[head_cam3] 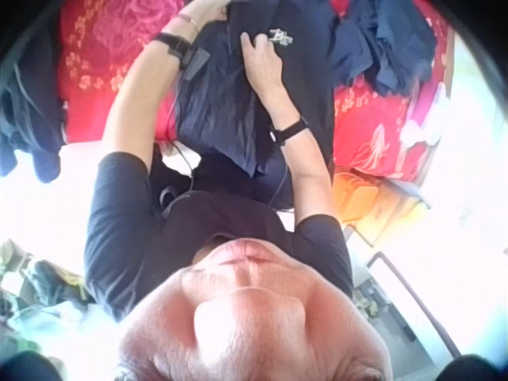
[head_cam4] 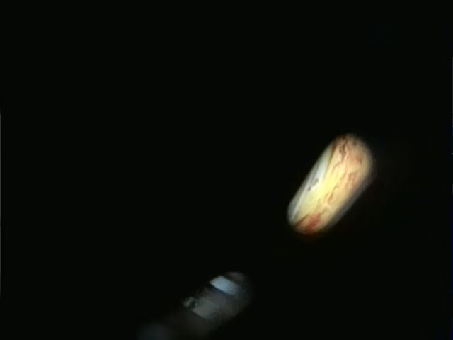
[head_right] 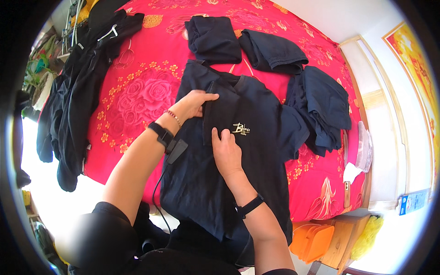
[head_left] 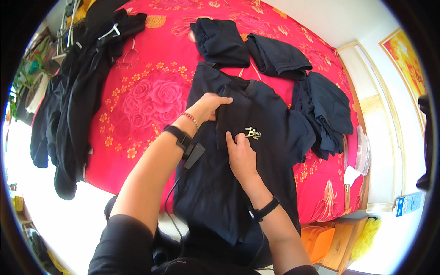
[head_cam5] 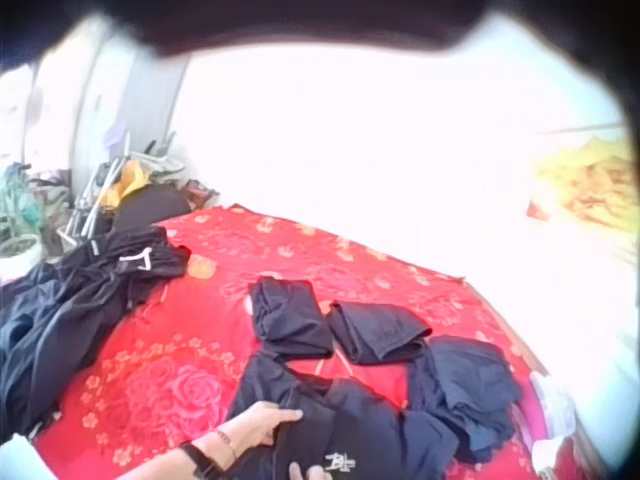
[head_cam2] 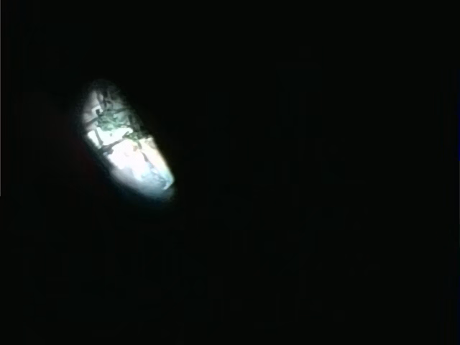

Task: The person folds multiple black shirts on a red floral bedspread. They lay each shirt flat, fold the sleeves inward, fold the body in half, and then fold it again into a compact rectangle before stacking the finished pieces.

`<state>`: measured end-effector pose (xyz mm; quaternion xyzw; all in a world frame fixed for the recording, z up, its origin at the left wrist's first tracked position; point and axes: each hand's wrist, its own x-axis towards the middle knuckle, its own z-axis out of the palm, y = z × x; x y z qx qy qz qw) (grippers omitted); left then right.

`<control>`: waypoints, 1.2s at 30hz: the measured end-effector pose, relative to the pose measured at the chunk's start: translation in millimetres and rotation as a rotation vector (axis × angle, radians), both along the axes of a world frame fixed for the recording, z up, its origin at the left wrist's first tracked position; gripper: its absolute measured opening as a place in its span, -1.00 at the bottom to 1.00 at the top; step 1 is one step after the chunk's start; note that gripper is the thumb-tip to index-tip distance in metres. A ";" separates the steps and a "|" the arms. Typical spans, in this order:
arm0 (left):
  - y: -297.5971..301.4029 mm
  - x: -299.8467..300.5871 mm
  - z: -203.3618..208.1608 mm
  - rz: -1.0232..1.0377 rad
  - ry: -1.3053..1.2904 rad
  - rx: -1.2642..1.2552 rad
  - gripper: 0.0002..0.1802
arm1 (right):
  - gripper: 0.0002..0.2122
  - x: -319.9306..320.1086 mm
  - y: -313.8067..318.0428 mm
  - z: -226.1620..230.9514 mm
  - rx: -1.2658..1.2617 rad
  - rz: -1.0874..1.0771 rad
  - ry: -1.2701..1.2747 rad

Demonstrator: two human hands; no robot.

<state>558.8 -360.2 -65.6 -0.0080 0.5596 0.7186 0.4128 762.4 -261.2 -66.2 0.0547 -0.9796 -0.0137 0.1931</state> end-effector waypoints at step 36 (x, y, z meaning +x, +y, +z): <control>-15.2 106.1 -21.6 -0.937 1.844 -0.301 0.06 | -0.80 -184.3 152.3 11.6 -0.743 0.034 -0.491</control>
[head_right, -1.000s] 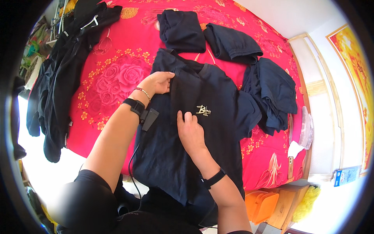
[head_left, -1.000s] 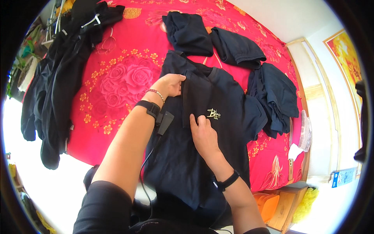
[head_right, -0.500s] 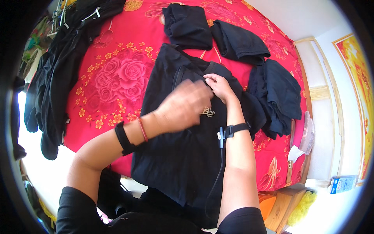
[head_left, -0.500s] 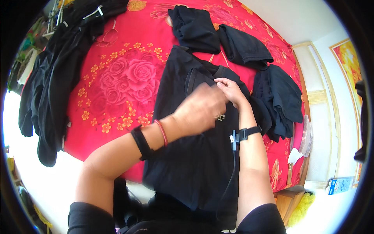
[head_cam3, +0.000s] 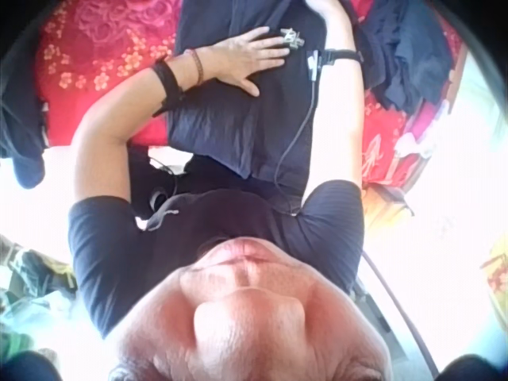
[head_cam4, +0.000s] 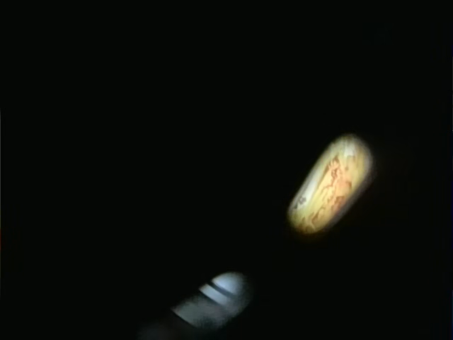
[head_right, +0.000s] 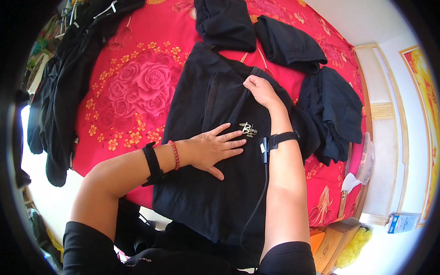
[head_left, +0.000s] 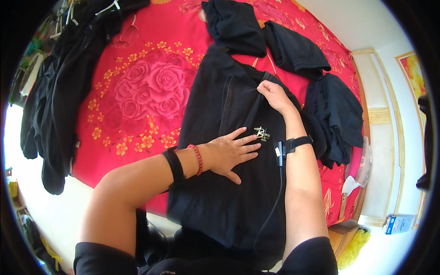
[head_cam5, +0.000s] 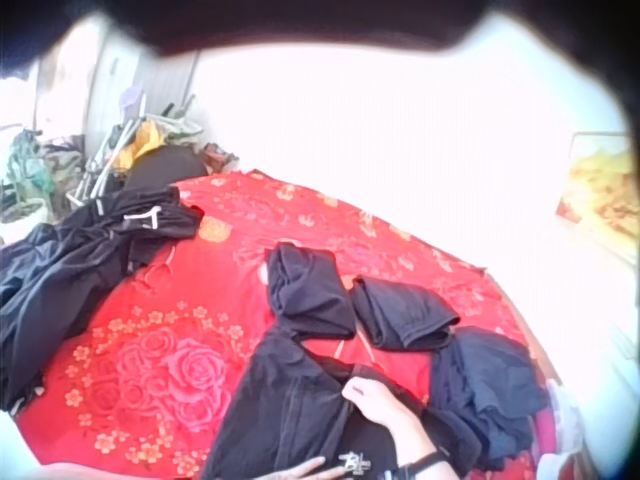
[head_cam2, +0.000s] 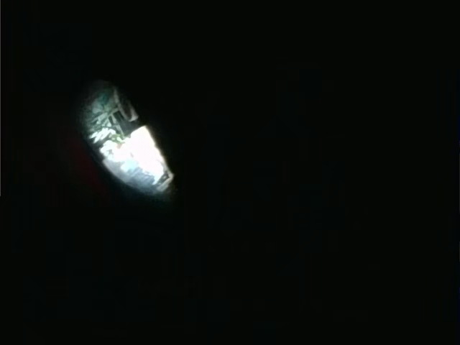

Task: The person folds multiple black shirts on a red floral bedspread. They lay each shirt flat, fold the sleeves inward, fold the body in half, and then fold it again into a compact rectangle before stacking the finished pieces.

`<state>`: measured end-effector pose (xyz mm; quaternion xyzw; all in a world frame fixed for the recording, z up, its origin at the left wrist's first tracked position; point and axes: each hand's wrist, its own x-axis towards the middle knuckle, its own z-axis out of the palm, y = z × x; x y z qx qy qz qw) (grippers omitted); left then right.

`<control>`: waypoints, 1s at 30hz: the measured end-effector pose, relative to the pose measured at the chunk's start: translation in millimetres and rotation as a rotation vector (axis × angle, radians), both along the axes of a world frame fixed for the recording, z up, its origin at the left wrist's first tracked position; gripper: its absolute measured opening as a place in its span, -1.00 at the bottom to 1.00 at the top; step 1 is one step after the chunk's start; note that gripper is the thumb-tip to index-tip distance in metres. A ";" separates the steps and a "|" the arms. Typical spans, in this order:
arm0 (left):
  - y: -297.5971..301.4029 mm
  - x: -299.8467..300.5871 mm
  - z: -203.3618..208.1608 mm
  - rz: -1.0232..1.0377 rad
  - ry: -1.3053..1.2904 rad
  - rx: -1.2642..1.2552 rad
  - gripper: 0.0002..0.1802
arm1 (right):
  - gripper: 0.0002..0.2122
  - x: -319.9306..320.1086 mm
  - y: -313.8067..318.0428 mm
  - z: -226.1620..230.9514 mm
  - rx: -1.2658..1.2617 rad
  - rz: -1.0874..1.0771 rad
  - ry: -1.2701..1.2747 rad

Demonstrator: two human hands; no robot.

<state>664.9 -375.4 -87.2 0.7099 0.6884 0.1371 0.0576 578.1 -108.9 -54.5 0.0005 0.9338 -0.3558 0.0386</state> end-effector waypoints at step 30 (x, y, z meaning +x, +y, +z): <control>-27.2 -74.2 7.2 0.728 0.054 -0.146 0.61 | -0.10 44.1 9.9 16.8 0.656 0.120 -0.251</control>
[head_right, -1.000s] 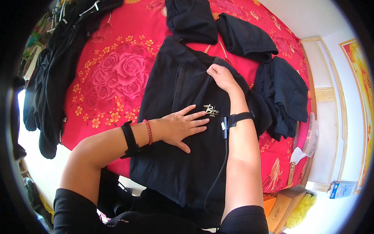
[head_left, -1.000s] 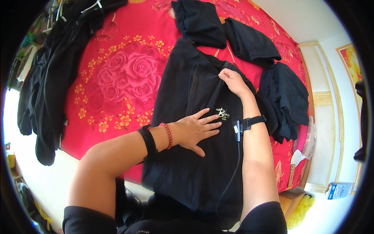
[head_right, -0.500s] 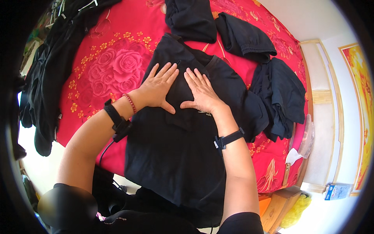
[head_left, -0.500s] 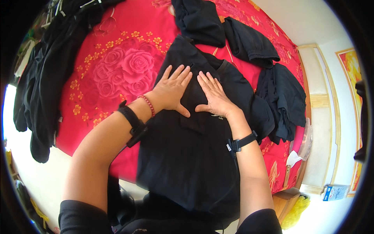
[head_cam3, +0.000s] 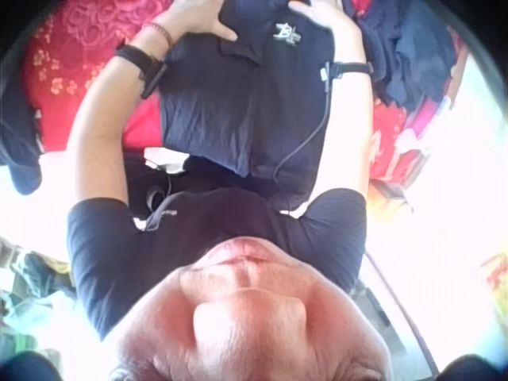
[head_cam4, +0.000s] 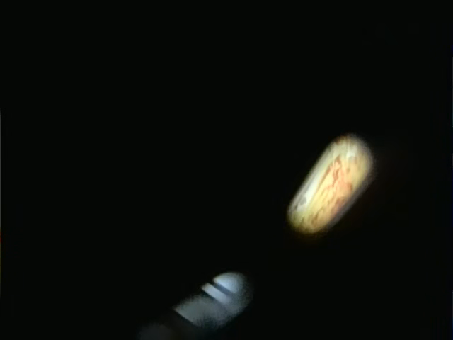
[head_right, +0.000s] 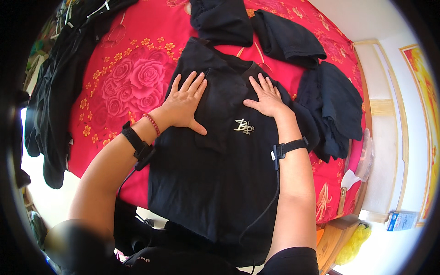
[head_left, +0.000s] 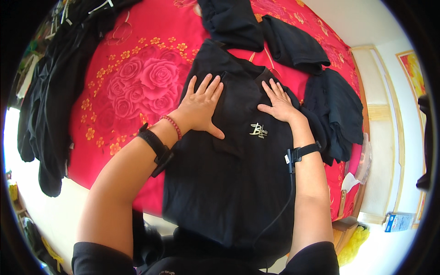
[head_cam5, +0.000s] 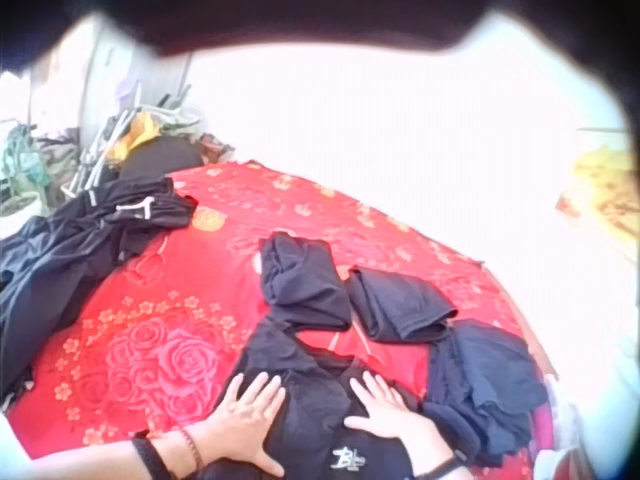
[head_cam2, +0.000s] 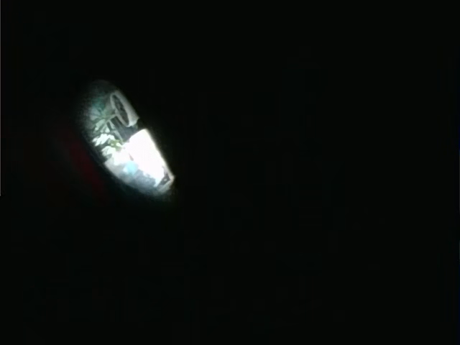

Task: The person folds multiple black shirts on a red floral bedspread. They lay each shirt flat, fold the sleeves inward, fold the body in half, and then fold it again into a compact rectangle before stacking the finished pieces.

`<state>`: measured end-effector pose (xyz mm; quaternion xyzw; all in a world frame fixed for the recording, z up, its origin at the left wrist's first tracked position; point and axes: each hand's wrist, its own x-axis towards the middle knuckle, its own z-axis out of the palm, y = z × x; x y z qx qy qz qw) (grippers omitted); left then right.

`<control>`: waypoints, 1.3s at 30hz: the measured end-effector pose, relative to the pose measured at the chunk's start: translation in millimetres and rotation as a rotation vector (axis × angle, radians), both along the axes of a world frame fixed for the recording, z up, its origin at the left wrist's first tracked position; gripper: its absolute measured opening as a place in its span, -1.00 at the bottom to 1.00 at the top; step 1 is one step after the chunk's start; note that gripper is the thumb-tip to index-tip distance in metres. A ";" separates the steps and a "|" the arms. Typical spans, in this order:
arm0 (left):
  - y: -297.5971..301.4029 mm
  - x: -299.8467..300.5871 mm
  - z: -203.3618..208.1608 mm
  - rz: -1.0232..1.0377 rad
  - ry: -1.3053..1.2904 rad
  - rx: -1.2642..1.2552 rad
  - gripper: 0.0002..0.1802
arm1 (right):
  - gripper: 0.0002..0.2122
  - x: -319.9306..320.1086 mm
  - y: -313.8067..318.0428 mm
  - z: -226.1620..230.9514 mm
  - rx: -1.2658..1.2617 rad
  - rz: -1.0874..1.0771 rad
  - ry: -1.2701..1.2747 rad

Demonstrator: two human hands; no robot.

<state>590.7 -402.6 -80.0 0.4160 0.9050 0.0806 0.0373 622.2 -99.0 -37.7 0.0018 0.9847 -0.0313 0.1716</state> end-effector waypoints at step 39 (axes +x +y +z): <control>71.5 -22.6 63.4 0.060 -0.469 0.352 -0.64 | -0.50 247.3 -124.6 78.0 -0.463 0.018 0.231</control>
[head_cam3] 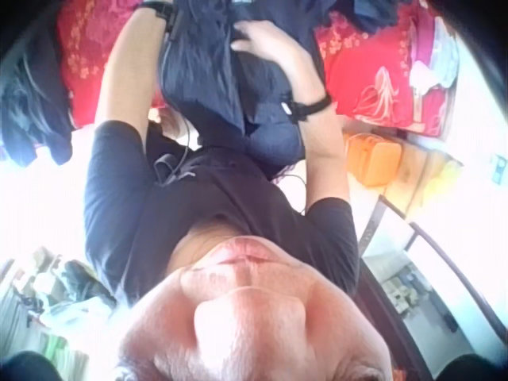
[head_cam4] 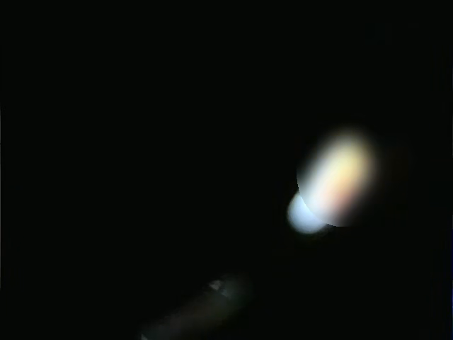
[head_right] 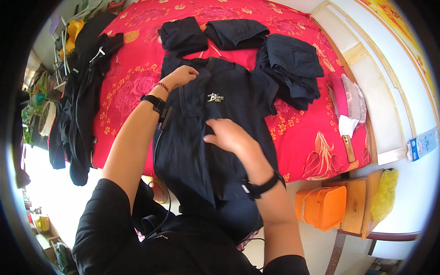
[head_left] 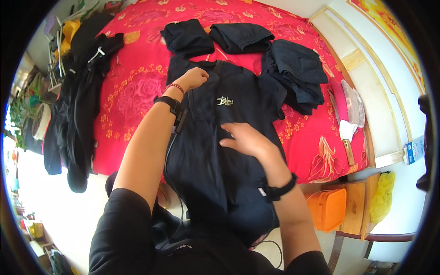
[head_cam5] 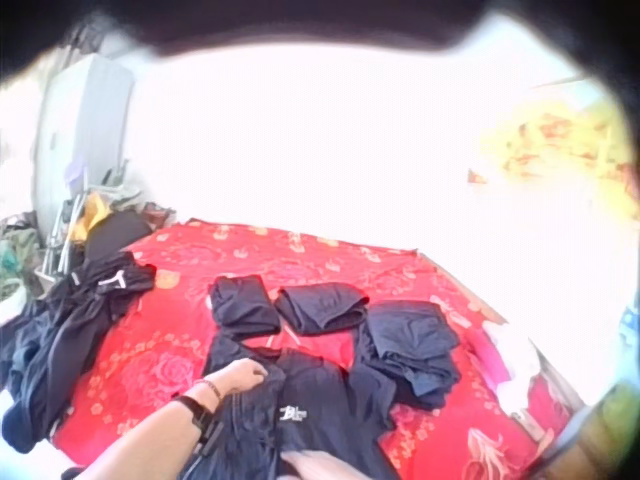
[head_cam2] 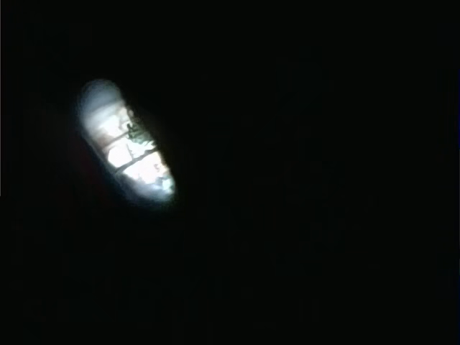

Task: The person folds multiple black shirts on a red floral bedspread. They lay each shirt flat, fold the sleeves inward, fold the body in half, and then fold it again into a compact rectangle before stacking the finished pieces.

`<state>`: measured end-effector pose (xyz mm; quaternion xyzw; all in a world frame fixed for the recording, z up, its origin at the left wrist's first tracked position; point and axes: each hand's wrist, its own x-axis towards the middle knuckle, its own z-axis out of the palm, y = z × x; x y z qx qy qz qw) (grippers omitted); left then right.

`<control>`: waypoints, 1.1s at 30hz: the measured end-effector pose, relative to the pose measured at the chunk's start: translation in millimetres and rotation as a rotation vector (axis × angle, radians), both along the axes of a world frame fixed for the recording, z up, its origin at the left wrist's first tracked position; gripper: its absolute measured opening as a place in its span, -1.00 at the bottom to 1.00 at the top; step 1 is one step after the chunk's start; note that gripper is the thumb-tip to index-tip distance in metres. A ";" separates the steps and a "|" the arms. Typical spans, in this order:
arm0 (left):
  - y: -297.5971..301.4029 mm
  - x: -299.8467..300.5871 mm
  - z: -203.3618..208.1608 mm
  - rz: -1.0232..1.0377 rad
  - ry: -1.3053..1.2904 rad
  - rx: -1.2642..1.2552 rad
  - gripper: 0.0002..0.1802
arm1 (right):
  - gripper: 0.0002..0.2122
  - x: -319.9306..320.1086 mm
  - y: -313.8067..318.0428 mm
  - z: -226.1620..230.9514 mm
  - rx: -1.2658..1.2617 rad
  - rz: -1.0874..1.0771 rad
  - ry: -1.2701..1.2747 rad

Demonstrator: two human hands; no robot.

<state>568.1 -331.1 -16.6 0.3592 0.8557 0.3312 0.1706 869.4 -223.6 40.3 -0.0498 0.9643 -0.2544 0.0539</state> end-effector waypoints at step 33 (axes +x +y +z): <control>-11.4 139.5 -29.6 -0.371 0.278 -0.625 0.32 | -0.39 162.5 91.3 -4.9 0.074 -0.421 -0.132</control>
